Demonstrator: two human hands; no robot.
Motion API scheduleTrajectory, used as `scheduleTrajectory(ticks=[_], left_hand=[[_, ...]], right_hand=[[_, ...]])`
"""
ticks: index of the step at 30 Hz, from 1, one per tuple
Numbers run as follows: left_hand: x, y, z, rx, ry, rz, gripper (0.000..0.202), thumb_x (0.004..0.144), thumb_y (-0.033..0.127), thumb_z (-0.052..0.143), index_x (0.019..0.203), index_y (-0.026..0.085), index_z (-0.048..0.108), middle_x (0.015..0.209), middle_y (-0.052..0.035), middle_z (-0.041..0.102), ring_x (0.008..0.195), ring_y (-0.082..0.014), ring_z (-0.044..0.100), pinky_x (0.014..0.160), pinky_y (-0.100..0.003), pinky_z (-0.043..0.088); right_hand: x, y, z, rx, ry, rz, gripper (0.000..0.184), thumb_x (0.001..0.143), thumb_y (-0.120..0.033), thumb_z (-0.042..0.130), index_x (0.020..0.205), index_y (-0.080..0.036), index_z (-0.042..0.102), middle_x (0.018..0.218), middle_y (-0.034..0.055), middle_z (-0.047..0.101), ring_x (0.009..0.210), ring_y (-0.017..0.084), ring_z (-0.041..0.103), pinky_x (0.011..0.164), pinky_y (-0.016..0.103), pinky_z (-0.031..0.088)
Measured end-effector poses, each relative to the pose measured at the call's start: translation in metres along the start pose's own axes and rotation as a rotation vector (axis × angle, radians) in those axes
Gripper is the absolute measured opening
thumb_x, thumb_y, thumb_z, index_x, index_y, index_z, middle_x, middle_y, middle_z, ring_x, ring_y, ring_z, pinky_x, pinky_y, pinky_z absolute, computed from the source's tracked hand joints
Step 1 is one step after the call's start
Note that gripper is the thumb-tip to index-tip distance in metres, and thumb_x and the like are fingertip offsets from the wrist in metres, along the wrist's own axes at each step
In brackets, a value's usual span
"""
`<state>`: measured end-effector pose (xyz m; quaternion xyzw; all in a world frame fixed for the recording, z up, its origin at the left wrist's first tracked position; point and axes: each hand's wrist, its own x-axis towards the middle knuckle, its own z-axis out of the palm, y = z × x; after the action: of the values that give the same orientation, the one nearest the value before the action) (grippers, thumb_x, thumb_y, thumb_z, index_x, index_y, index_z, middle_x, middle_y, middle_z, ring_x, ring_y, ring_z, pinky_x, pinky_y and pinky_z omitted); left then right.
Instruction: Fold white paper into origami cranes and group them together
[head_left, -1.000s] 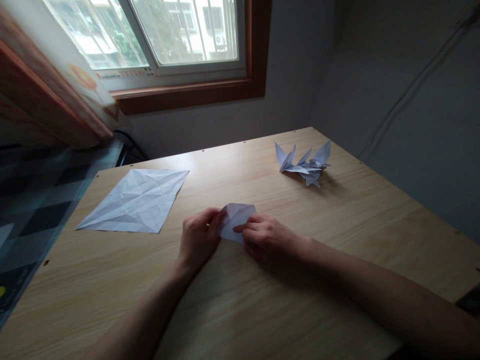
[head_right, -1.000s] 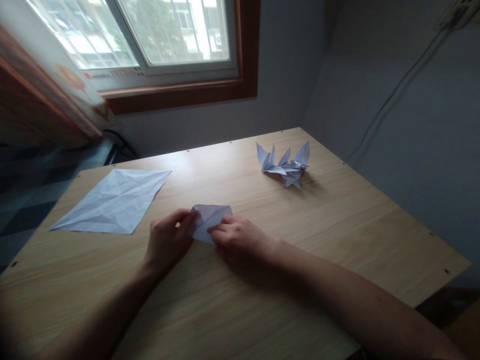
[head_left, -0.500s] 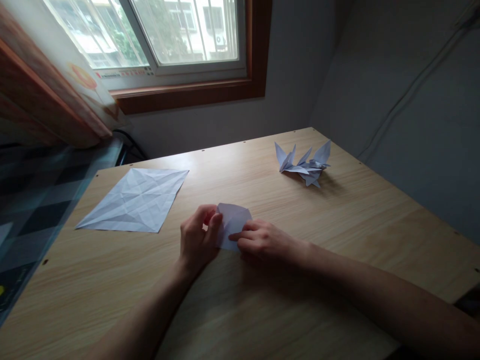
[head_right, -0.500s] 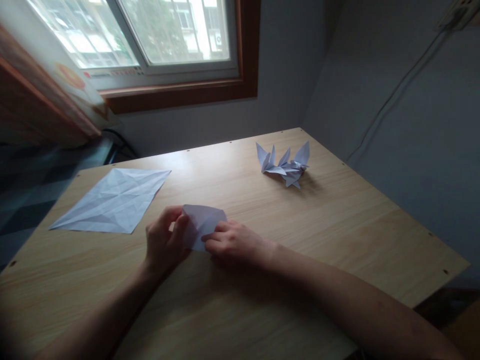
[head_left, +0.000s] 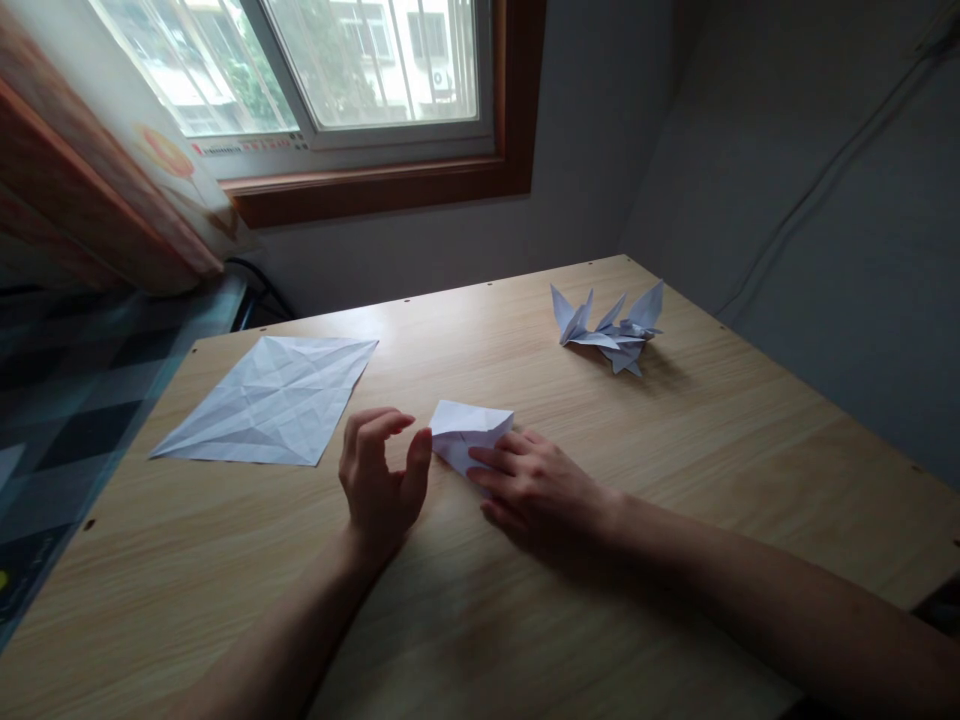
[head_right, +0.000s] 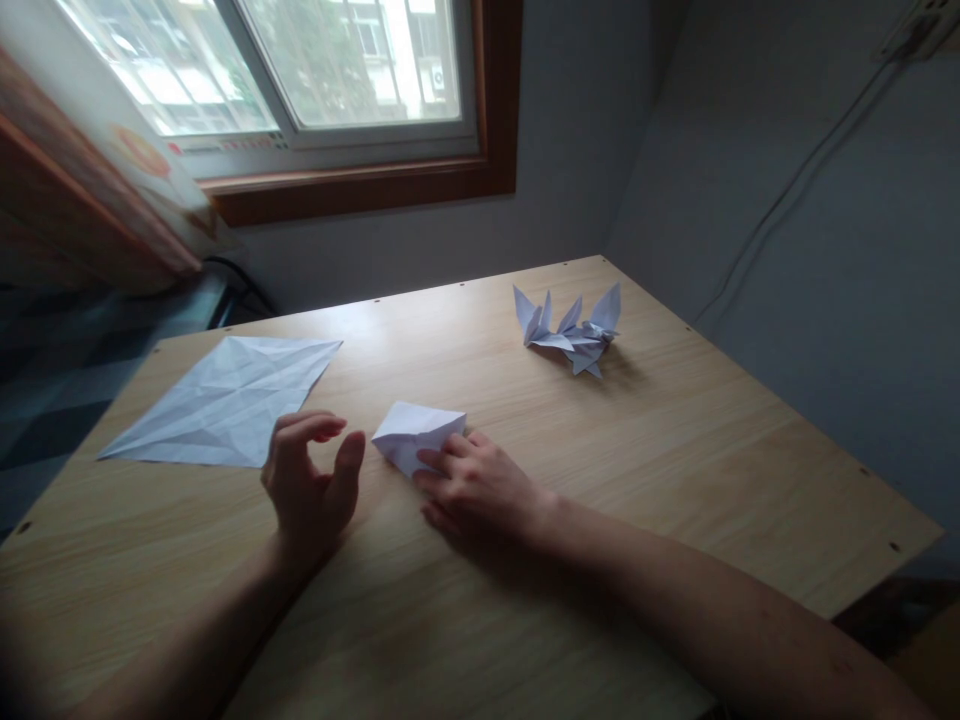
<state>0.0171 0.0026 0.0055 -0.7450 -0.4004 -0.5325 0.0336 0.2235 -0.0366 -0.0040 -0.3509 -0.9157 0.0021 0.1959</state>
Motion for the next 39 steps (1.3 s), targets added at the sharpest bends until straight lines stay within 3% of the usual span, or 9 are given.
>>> scheduleTrajectory(ticks=[2, 4, 7, 9, 14, 17, 22, 27, 39], left_hand=[[0.000, 0.003, -0.002, -0.003, -0.073, 0.162, 0.012, 0.082, 0.017, 0.061, 0.090, 0.022, 0.053, 0.081, -0.0016, 0.062, 0.074, -0.0170, 0.057, 0.071, -0.032, 0.049], [0.000, 0.006, -0.001, -0.019, -0.277, 0.277, 0.011, 0.083, 0.015, 0.059, 0.091, 0.022, 0.056, 0.080, -0.0020, 0.065, 0.073, -0.0178, 0.058, 0.071, -0.033, 0.048], [0.001, 0.006, 0.004, 0.007, -0.593, 0.293, 0.015, 0.088, 0.021, 0.055, 0.102, 0.020, 0.059, 0.092, -0.0056, 0.070, 0.083, -0.0204, 0.062, 0.074, -0.035, 0.048], [0.001, 0.005, 0.007, 0.047, -0.686, 0.259, 0.017, 0.090, 0.023, 0.052, 0.103, 0.020, 0.062, 0.102, -0.0071, 0.071, 0.092, -0.0217, 0.064, 0.080, -0.037, 0.048], [0.000, 0.000, 0.008, 0.094, -0.744, 0.241, 0.017, 0.091, 0.029, 0.051, 0.093, 0.020, 0.066, 0.116, -0.0100, 0.069, 0.108, -0.0248, 0.064, 0.089, -0.040, 0.048], [-0.001, -0.002, 0.007, 0.092, -0.774, 0.232, 0.017, 0.091, 0.030, 0.051, 0.091, 0.020, 0.064, 0.122, -0.0107, 0.066, 0.115, -0.0248, 0.061, 0.095, -0.041, 0.048], [-0.003, -0.009, 0.007, 0.044, -0.814, 0.214, 0.016, 0.090, 0.027, 0.049, 0.098, 0.020, 0.062, 0.131, -0.0104, 0.062, 0.121, -0.0240, 0.058, 0.104, -0.044, 0.043], [-0.003, -0.012, 0.005, -0.017, -0.876, 0.246, 0.025, 0.090, 0.023, 0.048, 0.111, 0.023, 0.062, 0.131, -0.0076, 0.062, 0.124, -0.0230, 0.056, 0.108, -0.045, 0.039], [-0.001, -0.007, 0.004, -0.092, -0.844, 0.218, 0.018, 0.093, 0.026, 0.049, 0.094, 0.023, 0.067, 0.120, -0.0064, 0.069, 0.119, -0.0225, 0.061, 0.103, -0.043, 0.044]], right_hand=[[0.001, -0.001, -0.003, -0.019, -0.025, 0.075, 0.031, 0.091, -0.038, 0.057, 0.112, -0.015, 0.062, 0.121, 0.0132, 0.065, 0.102, 0.028, 0.054, 0.084, 0.042, 0.045], [0.002, -0.002, -0.004, -0.040, -0.042, 0.126, 0.038, 0.092, -0.040, 0.055, 0.116, -0.012, 0.060, 0.119, 0.0158, 0.064, 0.102, 0.030, 0.054, 0.085, 0.045, 0.045], [0.003, -0.005, -0.003, -0.036, -0.044, 0.164, 0.043, 0.090, -0.039, 0.058, 0.120, -0.007, 0.058, 0.120, 0.0183, 0.063, 0.101, 0.032, 0.054, 0.087, 0.046, 0.045], [0.003, -0.006, -0.002, -0.002, -0.036, 0.153, 0.043, 0.089, -0.036, 0.060, 0.120, -0.006, 0.058, 0.122, 0.0187, 0.062, 0.103, 0.032, 0.054, 0.089, 0.046, 0.045], [-0.002, 0.003, -0.005, 0.034, 0.024, 0.044, 0.032, 0.089, -0.024, 0.059, 0.118, -0.011, 0.060, 0.128, 0.0150, 0.062, 0.109, 0.028, 0.054, 0.090, 0.042, 0.044], [-0.005, 0.015, -0.013, -0.110, 0.089, -0.047, 0.025, 0.091, -0.015, 0.055, 0.114, -0.015, 0.063, 0.131, 0.0112, 0.062, 0.109, 0.027, 0.056, 0.089, 0.043, 0.043], [-0.009, 0.033, -0.024, -0.386, 0.112, -0.189, 0.021, 0.094, -0.012, 0.051, 0.102, -0.021, 0.068, 0.138, 0.0040, 0.058, 0.129, 0.030, 0.047, 0.105, 0.054, 0.031], [-0.007, 0.040, -0.024, -0.416, 0.127, -0.177, 0.021, 0.094, -0.012, 0.051, 0.095, -0.021, 0.070, 0.128, 0.0034, 0.065, 0.132, 0.030, 0.046, 0.111, 0.060, 0.024], [0.003, 0.038, -0.011, -0.453, 0.153, -0.062, 0.020, 0.091, -0.013, 0.053, 0.079, -0.019, 0.068, 0.109, 0.0072, 0.068, 0.120, 0.028, 0.052, 0.114, 0.063, 0.010]])
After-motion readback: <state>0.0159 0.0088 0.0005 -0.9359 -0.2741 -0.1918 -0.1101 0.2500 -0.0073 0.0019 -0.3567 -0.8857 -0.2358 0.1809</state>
